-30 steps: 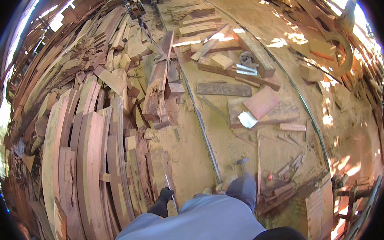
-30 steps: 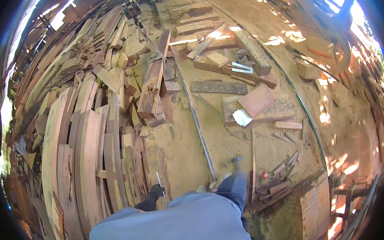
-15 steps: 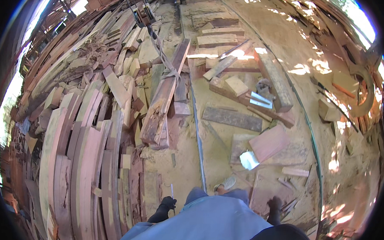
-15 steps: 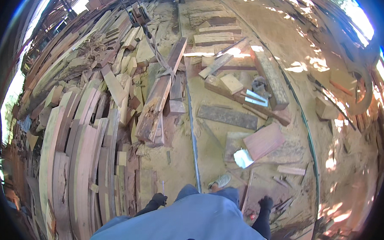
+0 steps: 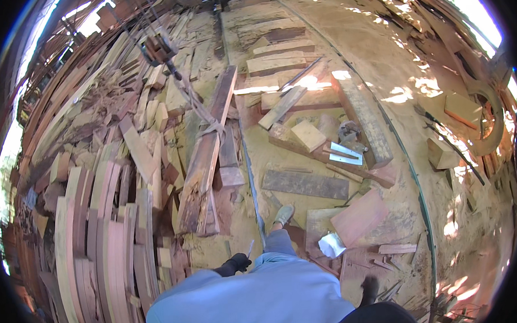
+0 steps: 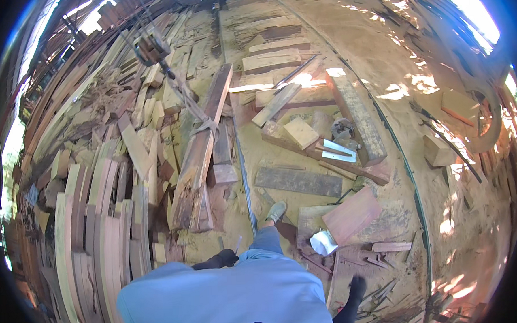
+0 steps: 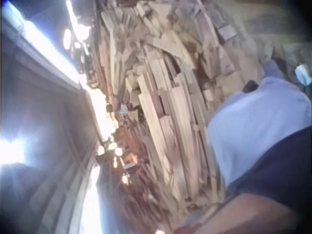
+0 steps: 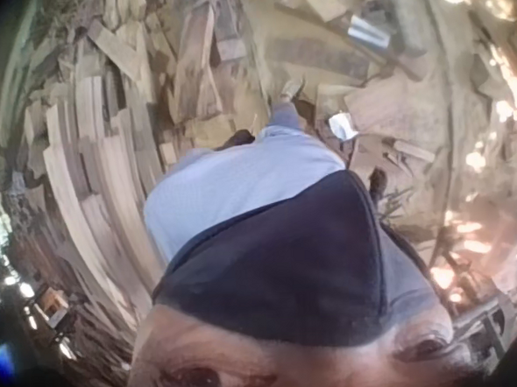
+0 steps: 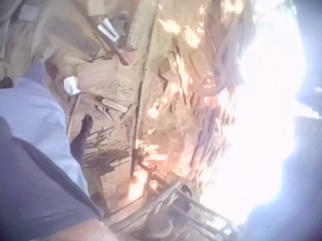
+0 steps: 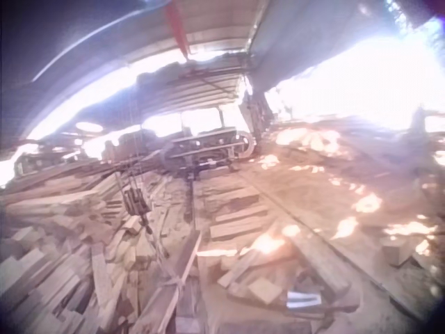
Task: The person measures a large wooden plank with a folding ruler in a woodworking shop. They repeatedly extend and retract the ruler, place it along the plank's length, and adjust its position to take measurements.
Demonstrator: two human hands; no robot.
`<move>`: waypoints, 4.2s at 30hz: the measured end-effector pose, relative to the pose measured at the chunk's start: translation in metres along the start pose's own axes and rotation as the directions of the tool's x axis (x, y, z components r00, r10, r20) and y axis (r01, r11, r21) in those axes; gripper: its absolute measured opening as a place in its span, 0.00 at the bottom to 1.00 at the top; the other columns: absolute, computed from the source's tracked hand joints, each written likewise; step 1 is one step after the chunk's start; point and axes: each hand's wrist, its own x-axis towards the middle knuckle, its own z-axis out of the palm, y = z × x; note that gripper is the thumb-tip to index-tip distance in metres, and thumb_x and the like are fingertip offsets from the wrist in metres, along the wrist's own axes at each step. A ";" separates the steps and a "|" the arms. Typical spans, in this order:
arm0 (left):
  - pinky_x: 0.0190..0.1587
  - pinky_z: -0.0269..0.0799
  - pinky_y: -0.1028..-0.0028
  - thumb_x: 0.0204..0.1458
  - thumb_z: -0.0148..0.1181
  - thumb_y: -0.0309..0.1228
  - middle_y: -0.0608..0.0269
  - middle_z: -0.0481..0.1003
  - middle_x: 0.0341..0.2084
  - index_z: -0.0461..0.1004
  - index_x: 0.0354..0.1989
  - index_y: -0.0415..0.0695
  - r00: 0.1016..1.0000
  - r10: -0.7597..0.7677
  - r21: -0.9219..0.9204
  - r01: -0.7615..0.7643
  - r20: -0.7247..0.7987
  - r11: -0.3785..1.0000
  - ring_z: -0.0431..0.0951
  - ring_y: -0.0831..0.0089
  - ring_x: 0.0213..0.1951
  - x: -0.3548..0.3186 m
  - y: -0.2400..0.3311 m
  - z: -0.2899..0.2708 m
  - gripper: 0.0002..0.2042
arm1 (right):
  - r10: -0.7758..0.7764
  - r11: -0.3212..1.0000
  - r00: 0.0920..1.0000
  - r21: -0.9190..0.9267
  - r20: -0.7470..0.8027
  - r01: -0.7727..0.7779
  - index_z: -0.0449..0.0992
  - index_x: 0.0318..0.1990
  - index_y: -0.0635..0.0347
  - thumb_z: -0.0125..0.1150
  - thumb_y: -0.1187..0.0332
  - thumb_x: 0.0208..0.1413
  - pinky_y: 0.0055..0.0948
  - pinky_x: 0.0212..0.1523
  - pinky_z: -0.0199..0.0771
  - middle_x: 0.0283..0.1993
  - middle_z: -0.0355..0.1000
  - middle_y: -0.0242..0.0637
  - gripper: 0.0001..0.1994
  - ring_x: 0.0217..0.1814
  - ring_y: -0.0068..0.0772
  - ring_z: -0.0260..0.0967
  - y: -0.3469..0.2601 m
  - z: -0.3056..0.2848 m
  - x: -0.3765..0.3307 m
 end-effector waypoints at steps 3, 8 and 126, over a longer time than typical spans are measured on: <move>0.34 0.73 0.57 0.49 0.57 0.40 0.54 0.78 0.26 0.79 0.31 0.51 0.998 -0.055 0.034 0.057 -0.041 0.998 0.79 0.54 0.30 0.018 -0.100 -0.033 0.09 | 0.209 0.963 0.977 -0.181 0.032 -0.200 0.75 0.30 0.67 0.50 0.62 0.56 0.39 0.28 0.69 0.21 0.71 0.45 0.15 0.21 0.43 0.68 -0.003 0.052 -0.054; 0.35 0.73 0.56 0.56 0.52 0.43 0.49 0.77 0.24 0.79 0.28 0.41 0.825 -0.498 -0.535 0.303 -0.267 0.789 0.79 0.53 0.30 0.138 -0.171 -0.246 0.18 | 0.343 0.917 0.938 -0.196 -0.059 -0.348 0.75 0.29 0.66 0.51 0.62 0.55 0.39 0.28 0.69 0.21 0.71 0.45 0.15 0.21 0.43 0.68 -0.061 0.081 -0.069; 0.19 0.67 0.75 0.50 0.51 0.23 0.62 0.74 0.21 0.67 0.52 0.36 0.948 -0.035 -0.657 0.244 0.315 0.714 0.75 0.73 0.19 0.242 -0.050 -0.239 0.18 | 0.642 0.744 -0.441 0.650 -0.628 0.157 0.70 0.54 0.58 0.39 0.55 0.65 0.41 0.48 0.73 0.46 0.75 0.53 0.21 0.48 0.53 0.74 0.080 -0.279 -0.715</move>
